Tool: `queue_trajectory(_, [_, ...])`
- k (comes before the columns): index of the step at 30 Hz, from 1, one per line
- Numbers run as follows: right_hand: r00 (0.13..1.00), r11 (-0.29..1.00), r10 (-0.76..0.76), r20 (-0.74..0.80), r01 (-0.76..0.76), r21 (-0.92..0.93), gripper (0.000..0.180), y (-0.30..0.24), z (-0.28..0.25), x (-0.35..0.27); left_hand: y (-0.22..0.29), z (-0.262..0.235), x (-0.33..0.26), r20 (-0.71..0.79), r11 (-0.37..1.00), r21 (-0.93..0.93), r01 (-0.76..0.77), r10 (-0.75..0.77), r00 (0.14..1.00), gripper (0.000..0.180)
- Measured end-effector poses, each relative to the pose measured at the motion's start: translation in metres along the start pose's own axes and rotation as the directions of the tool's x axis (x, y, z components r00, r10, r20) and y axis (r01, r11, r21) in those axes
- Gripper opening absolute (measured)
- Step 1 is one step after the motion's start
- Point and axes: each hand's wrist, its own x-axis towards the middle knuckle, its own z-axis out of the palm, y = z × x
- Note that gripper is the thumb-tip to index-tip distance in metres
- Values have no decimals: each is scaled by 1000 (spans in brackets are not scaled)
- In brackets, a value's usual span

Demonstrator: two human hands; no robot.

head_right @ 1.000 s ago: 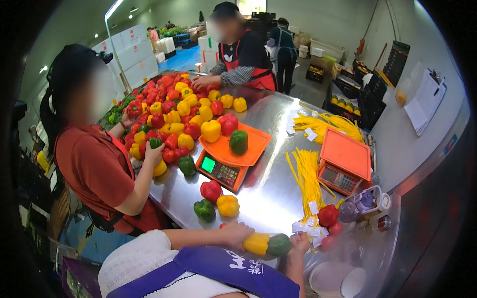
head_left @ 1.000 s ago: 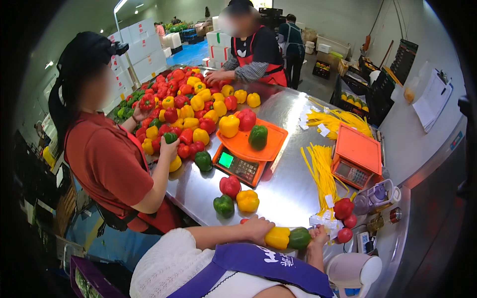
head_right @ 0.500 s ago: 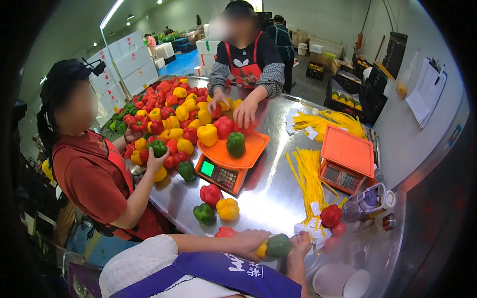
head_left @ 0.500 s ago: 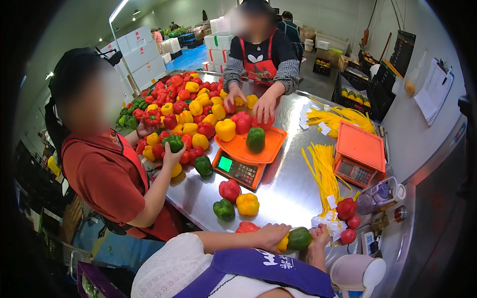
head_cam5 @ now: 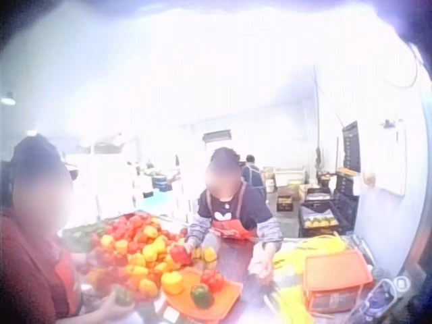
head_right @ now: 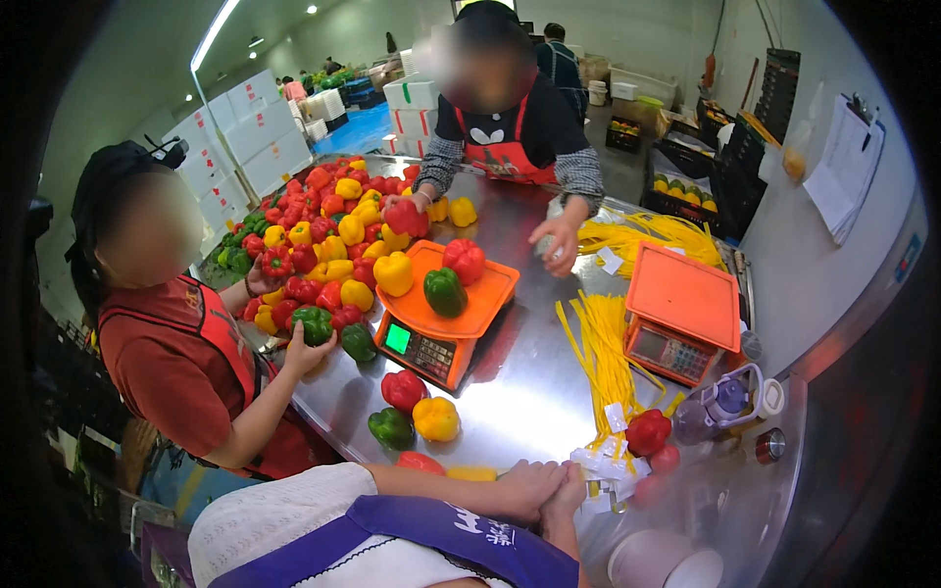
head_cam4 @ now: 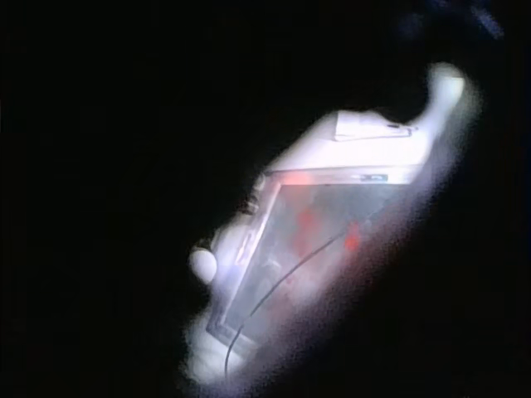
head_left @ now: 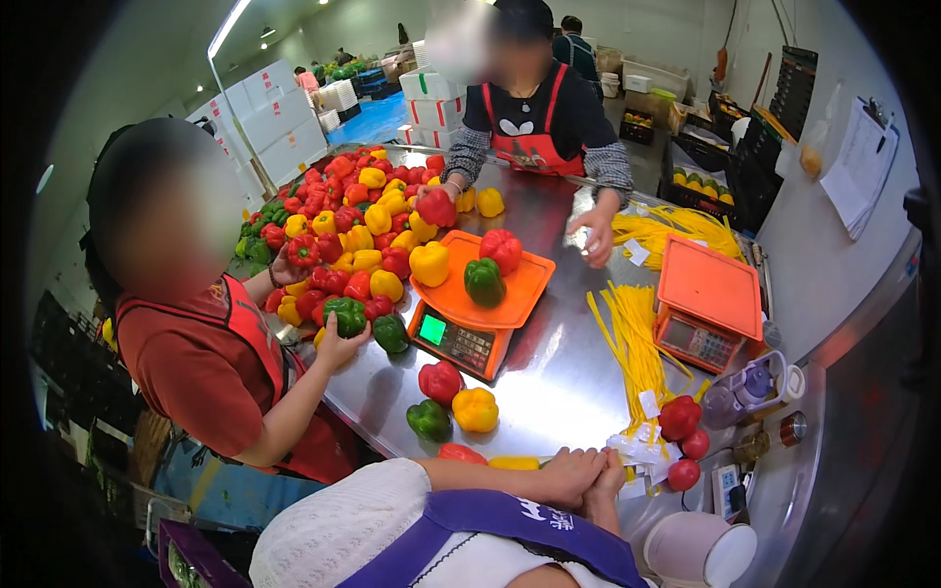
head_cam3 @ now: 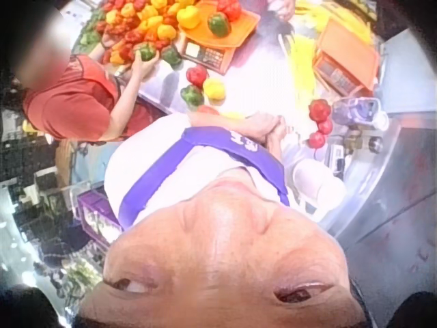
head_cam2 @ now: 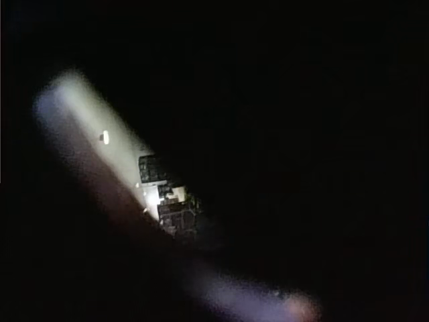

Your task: The person assembles colorful bell pepper skewers by hand. They pick red, yellow, and green bell peppers from a large pile, thread them onto yellow sticks, and tie the ends with yellow string. The finished skewers are placed on the table.

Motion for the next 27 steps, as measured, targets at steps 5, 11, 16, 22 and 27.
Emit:
queue_trajectory(5, [985,971,173,4,-171,168,28,-21,43,-29,-2,-10,-3,-12,997,-73,16,-17,1000,96])
queue_trajectory(11, [999,998,9,-53,-6,69,30,-35,54,-31,6,-30,-20,-153,991,-104,-87,71,986,102])
queue_trajectory(16, [756,905,-351,552,426,-7,29,-117,129,-114,15,-90,-41,-471,796,-484,-364,114,875,105])
queue_trajectory(22, [487,525,-325,810,806,-274,15,-127,183,-181,8,-137,-78,-379,532,-753,-387,129,916,91])
queue_trajectory(27, [523,566,-261,811,764,-310,13,-114,193,-172,-17,-117,-80,-415,591,-746,-306,-53,908,45])
